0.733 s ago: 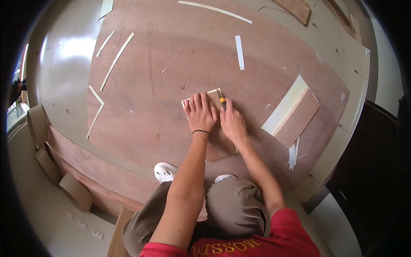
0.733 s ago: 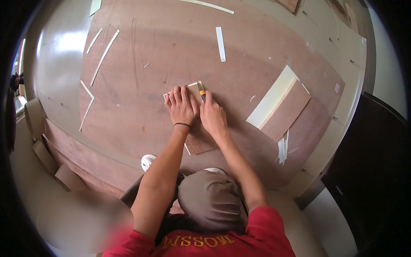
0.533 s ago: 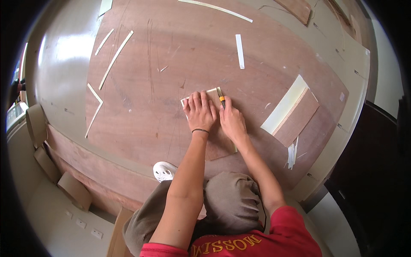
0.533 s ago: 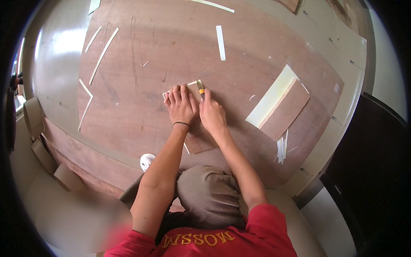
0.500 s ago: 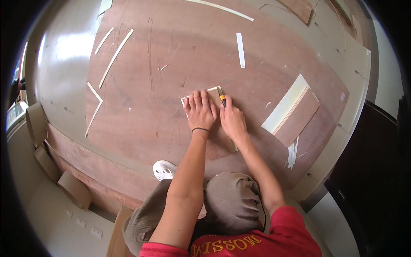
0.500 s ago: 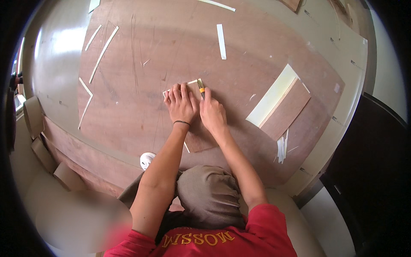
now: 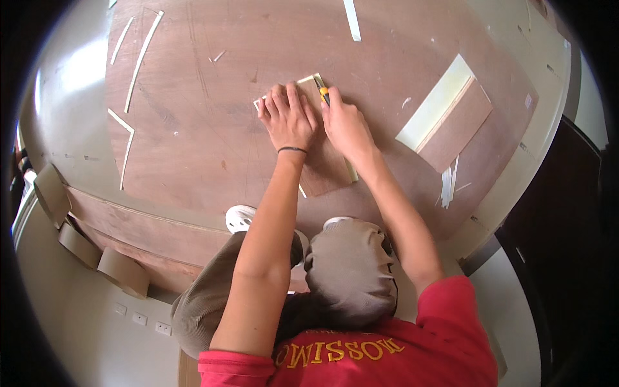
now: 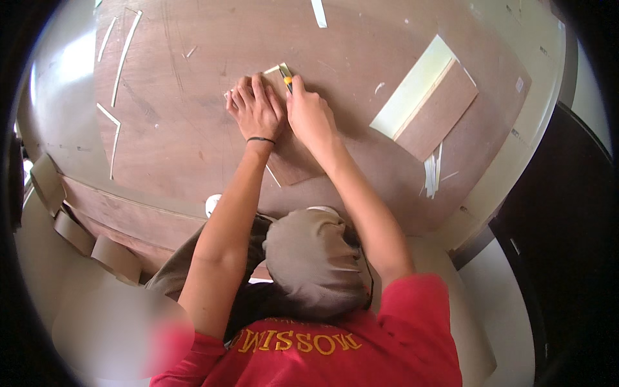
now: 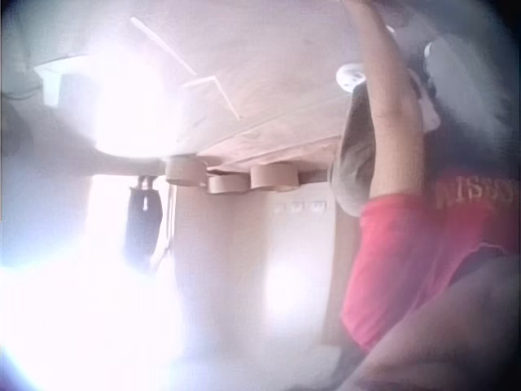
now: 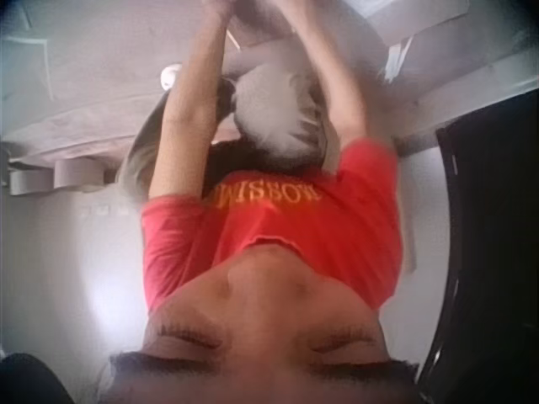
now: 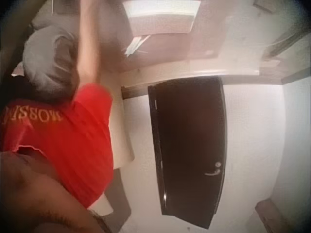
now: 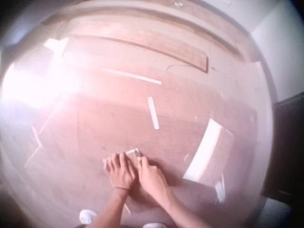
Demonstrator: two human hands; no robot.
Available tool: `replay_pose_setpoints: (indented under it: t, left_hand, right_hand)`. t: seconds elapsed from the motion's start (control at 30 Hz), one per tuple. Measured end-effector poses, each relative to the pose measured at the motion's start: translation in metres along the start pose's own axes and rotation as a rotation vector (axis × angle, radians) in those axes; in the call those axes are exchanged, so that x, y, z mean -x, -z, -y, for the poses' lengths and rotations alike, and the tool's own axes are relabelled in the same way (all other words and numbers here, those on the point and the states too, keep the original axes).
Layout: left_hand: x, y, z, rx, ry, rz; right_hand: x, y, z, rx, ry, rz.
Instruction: The person sits on the floor and uses a utility knife to cut a rectangular piece of material into smaller strips. They handle the material and knife with both hands, making multiple cuts along the edges.
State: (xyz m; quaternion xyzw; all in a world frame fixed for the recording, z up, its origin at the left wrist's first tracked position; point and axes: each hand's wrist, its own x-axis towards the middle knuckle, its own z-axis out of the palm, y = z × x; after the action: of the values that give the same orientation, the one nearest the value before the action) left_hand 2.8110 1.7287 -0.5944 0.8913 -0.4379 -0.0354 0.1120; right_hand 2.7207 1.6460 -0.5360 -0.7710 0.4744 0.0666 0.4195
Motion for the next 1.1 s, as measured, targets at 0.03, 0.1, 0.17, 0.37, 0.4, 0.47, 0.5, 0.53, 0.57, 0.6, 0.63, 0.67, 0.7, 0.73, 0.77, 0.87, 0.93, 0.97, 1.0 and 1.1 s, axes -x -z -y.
replay_pose_setpoints:
  t: [0.03, 0.1, 0.17, 0.37, 0.4, 0.47, 0.5, 0.53, 0.57, 0.6, 0.63, 0.67, 0.7, 0.73, 0.77, 0.87, 0.93, 0.97, 1.0, 1.1]
  left_hand:
    - [-0.001, -0.001, 0.0, 0.012, -0.004, 0.006]
    - [0.001, 0.0, -0.005, 0.022, -0.005, 0.015]
    - [-0.001, -0.002, -0.003, 0.025, 0.007, 0.014]
    - [0.0, 0.0, -0.006, 0.034, 0.01, 0.011]
    - [0.0, 0.0, -0.007, 0.039, 0.009, 0.002]
    - [0.002, -0.002, -0.006, 0.03, 0.021, 0.006]
    - [0.002, -0.004, -0.005, 0.033, 0.027, 0.003]
    - [0.003, -0.004, -0.005, 0.037, 0.035, 0.002]
    - [0.003, -0.004, -0.004, 0.023, 0.024, -0.005]
    - [0.003, -0.005, -0.004, 0.024, 0.021, -0.009]
    - [0.002, -0.004, -0.004, 0.025, 0.017, -0.011]
    - [0.002, -0.004, -0.005, 0.025, 0.014, -0.014]
    - [0.003, -0.002, -0.005, 0.052, 0.036, 0.018]
    - [0.003, -0.003, -0.005, 0.051, 0.029, 0.012]
    - [0.003, -0.003, -0.005, 0.049, 0.022, 0.005]
    - [0.003, -0.004, -0.005, 0.052, 0.02, -0.002]
    - [0.003, -0.004, -0.006, 0.065, 0.02, 0.0]
    - [0.003, -0.004, -0.006, 0.076, 0.018, 0.001]
    - [0.003, -0.004, -0.006, 0.087, 0.016, 0.003]
    - [0.004, -0.005, -0.003, 0.075, 0.02, 0.004]
  right_hand:
    - [-0.001, 0.003, 0.001, 0.001, -0.005, 0.004]
    - [0.001, 0.0, -0.008, -0.009, 0.004, -0.003]
    - [0.012, -0.002, -0.011, 0.025, -0.009, 0.018]
    - [0.065, -0.003, -0.028, 0.016, -0.111, 0.093]
    - [0.072, -0.004, -0.031, 0.016, -0.128, 0.1]
    - [0.087, -0.006, -0.037, 0.031, -0.147, 0.131]
    - [0.094, -0.007, -0.04, 0.039, -0.157, 0.147]
    - [0.101, -0.009, -0.043, 0.039, -0.187, 0.17]
    - [0.108, -0.01, -0.045, 0.038, -0.217, 0.194]
    - [0.114, -0.011, -0.048, 0.038, -0.247, 0.219]
    - [0.119, -0.012, -0.05, 0.035, -0.267, 0.239]
    - [0.124, -0.012, -0.051, 0.032, -0.285, 0.259]
    - [0.129, -0.012, -0.053, 0.028, -0.303, 0.28]
    - [0.134, -0.014, -0.056, 0.026, -0.306, 0.276]
    - [0.142, -0.018, -0.061, 0.024, -0.308, 0.271]
    - [0.168, -0.029, -0.077, 0.015, -0.316, 0.255]
    - [0.182, -0.035, -0.086, 0.024, -0.327, 0.261]
    - [0.187, -0.037, -0.09, 0.037, -0.334, 0.271]
    - [0.192, -0.04, -0.093, 0.05, -0.341, 0.282]
    - [0.2, -0.04, -0.091, 0.059, -0.371, 0.31]
